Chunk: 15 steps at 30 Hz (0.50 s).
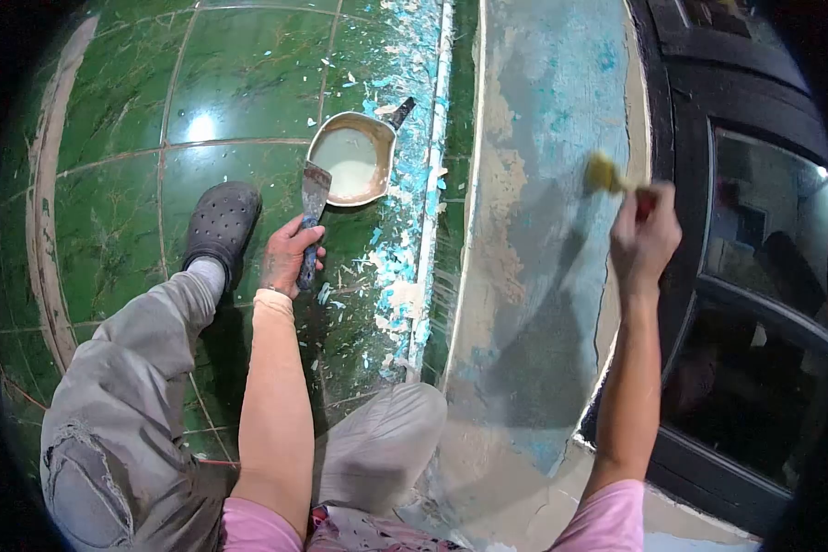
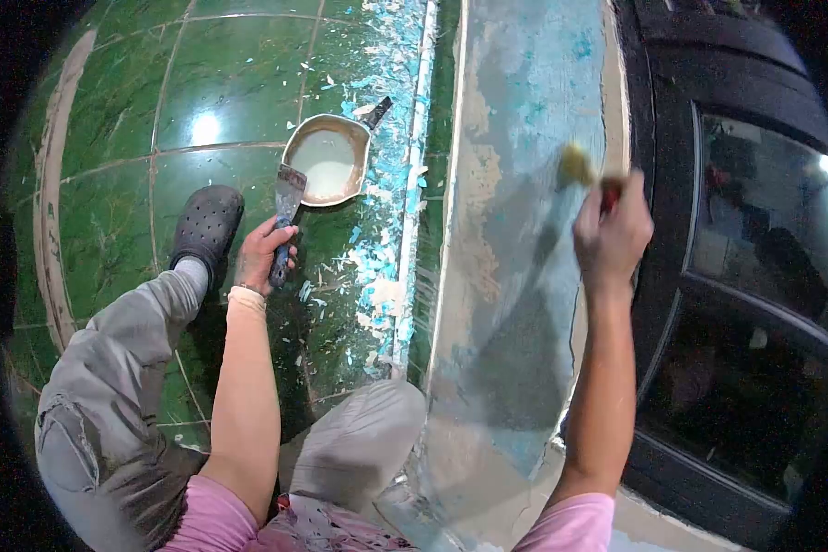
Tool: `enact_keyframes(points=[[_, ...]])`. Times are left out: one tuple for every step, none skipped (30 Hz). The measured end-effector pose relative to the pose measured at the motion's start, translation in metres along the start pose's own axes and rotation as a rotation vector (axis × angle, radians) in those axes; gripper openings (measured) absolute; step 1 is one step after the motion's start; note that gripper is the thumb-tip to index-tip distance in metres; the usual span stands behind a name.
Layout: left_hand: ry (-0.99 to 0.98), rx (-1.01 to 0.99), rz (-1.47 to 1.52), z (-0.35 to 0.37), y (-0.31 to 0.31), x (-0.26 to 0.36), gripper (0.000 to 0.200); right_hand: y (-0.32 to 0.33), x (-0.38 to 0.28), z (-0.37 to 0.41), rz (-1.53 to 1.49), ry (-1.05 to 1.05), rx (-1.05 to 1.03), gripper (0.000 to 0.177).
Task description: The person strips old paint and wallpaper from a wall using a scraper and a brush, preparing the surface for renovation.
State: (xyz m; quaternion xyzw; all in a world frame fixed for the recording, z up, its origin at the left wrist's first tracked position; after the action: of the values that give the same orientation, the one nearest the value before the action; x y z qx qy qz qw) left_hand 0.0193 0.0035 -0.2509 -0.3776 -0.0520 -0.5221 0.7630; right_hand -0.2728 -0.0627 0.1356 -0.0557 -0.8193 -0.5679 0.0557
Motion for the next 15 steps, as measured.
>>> enact_keyframes(points=[[0.004, -0.002, 0.001, 0.000, 0.002, 0.001, 0.042, -0.002, 0.003, 0.022, -0.054, -0.031, -0.059, 0.008], [0.006, -0.007, 0.001, -0.001, 0.003, 0.003, 0.042, -0.011, 0.012, 0.054, -0.066, -0.096, -0.230, 0.009], [0.007, -0.015, 0.001, -0.003, 0.004, 0.005, 0.042, -0.026, 0.019, 0.092, 0.003, -0.058, -0.420, 0.011], [0.010, -0.015, 0.011, -0.005, 0.004, 0.007, 0.042, -0.032, 0.013, 0.118, -0.097, -0.192, -0.630, 0.014], [0.012, -0.015, 0.017, -0.008, 0.005, 0.006, 0.042, -0.036, 0.013, 0.135, -0.109, -0.201, -0.719, 0.012], [0.014, -0.014, 0.021, -0.009, 0.004, 0.007, 0.042, -0.032, 0.012, 0.123, -0.099, -0.168, -0.682, 0.011], [0.007, -0.009, 0.021, -0.010, 0.003, 0.009, 0.042, -0.024, 0.011, 0.107, -0.091, -0.140, -0.648, 0.011], [0.004, -0.002, 0.018, -0.010, 0.002, 0.009, 0.043, -0.009, 0.012, 0.077, -0.119, -0.137, -0.501, 0.010], [0.002, 0.005, 0.015, -0.010, 0.002, 0.009, 0.043, 0.006, 0.013, 0.041, -0.147, -0.133, -0.354, 0.009], [-0.001, 0.002, 0.009, -0.011, 0.001, 0.008, 0.043, 0.021, 0.009, 0.006, -0.220, -0.135, -0.186, 0.008], [-0.001, -0.003, 0.001, -0.011, 0.000, 0.005, 0.044, 0.034, 0.007, -0.023, -0.289, -0.139, -0.018, 0.007], [0.003, -0.008, -0.009, -0.011, -0.001, 0.002, 0.044, 0.038, 0.007, -0.045, -0.195, -0.097, 0.022, 0.007], [0.007, -0.019, 0.001, -0.011, -0.001, -0.002, 0.044, 0.038, 0.009, -0.060, -0.100, -0.055, 0.058, 0.006], [0.011, -0.029, 0.012, -0.011, -0.002, -0.004, 0.044, 0.028, 0.017, -0.065, -0.088, -0.016, 0.068, 0.005], [0.012, -0.039, 0.027, -0.011, -0.003, -0.006, 0.045, 0.017, 0.024, -0.062, -0.075, 0.026, 0.080, 0.005]])
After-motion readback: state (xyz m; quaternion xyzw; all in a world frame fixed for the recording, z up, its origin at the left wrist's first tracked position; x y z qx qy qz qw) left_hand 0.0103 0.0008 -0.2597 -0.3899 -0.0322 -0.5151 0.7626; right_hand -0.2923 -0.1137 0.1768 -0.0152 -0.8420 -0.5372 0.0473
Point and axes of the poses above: each hand's wrist, its own z-axis away from the middle knuckle, its own y-axis out of the back of the hand, x = y × z, the point moved 6 cm from there along -z, towards the middle knuckle, and after that the axes turned 1 degree about -x, right-handed, at the moved point
